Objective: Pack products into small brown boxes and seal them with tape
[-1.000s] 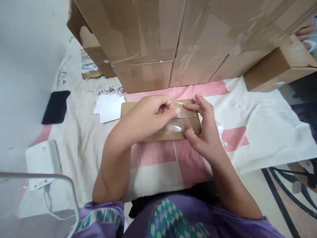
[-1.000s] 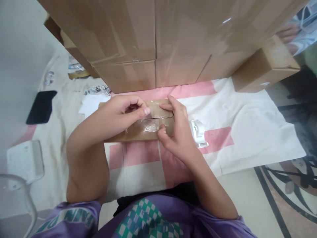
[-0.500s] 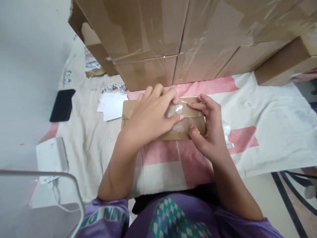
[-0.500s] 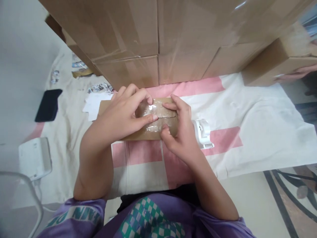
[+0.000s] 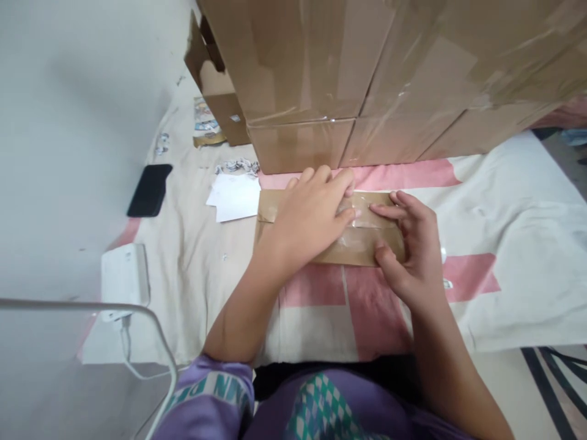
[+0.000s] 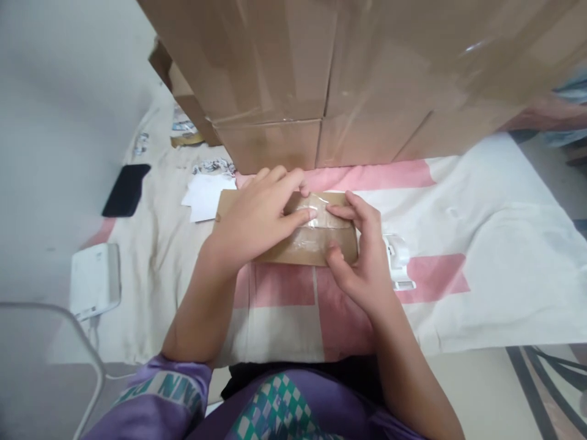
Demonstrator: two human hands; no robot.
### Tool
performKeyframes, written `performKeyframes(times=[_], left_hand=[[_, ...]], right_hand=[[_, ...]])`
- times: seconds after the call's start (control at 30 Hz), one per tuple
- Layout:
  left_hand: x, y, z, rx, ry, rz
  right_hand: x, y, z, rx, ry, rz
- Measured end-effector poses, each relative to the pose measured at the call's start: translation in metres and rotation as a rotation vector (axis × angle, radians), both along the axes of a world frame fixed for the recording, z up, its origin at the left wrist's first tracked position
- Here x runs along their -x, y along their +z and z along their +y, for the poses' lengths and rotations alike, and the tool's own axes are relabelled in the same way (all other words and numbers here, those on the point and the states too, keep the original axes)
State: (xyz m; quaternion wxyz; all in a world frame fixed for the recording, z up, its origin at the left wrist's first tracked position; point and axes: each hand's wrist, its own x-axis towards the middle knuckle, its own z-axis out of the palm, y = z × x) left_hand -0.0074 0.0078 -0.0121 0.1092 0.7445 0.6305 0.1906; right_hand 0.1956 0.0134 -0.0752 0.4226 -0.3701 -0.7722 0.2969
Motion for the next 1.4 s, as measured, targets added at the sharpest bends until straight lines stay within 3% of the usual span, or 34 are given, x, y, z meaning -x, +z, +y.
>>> performKeyframes(times=[0.17,0.27,0.33,0.43,0.57,0.63,0.7,0.77,0.87,1.07,1.2,1.3,1.4], left_hand=[[0.008,0.011,-0.003,0.003,-0.008,-0.073],[0.05,0.022,-0.009,0.104,-0.069,-0.189],[0.098,0.017,-0.011,0.086,0.026,-0.275],[0.182,-0.02,-0.01,-0.124,0.436,-0.413],[0.265,-0.097,-0.01,-0.235,0.726,-0.428],[0.283,-0.125,-0.009,-0.245,0.781,-0.424],[0.287,-0.142,-0.001,-0.253,0.791,-0.405],[0.284,-0.15,0.013,-0.251,0.767,-0.371],[0.278,-0.155,0.037,-0.206,0.716,-0.312],[0.272,-0.157,0.049,-0.227,0.785,-0.265],[0.269,-0.142,0.046,-0.275,0.842,-0.285],[0.264,-0.106,0.04,-0.347,0.78,-0.36],[0.245,-0.048,0.017,-0.38,0.592,-0.352]], right_hand=[[-0.004,0.004,0.0,-0.044,-0.016,-0.048],[-0.007,0.006,-0.001,-0.056,-0.012,-0.092],[-0.007,0.007,-0.004,-0.069,0.006,-0.117],[-0.001,0.01,-0.01,-0.117,0.067,-0.159],[0.016,0.015,-0.021,-0.159,0.226,-0.221],[0.025,0.013,-0.021,-0.123,0.296,-0.128],[0.033,0.005,-0.017,-0.081,0.255,0.086],[0.042,-0.005,-0.009,-0.054,0.129,0.282],[0.052,-0.02,0.003,0.025,0.01,0.36],[0.059,-0.035,0.009,0.206,-0.058,0.379],[0.058,-0.035,0.009,0.218,-0.1,0.387],[0.058,-0.031,0.009,0.187,-0.133,0.408],[0.058,-0.02,0.008,0.125,-0.176,0.431]])
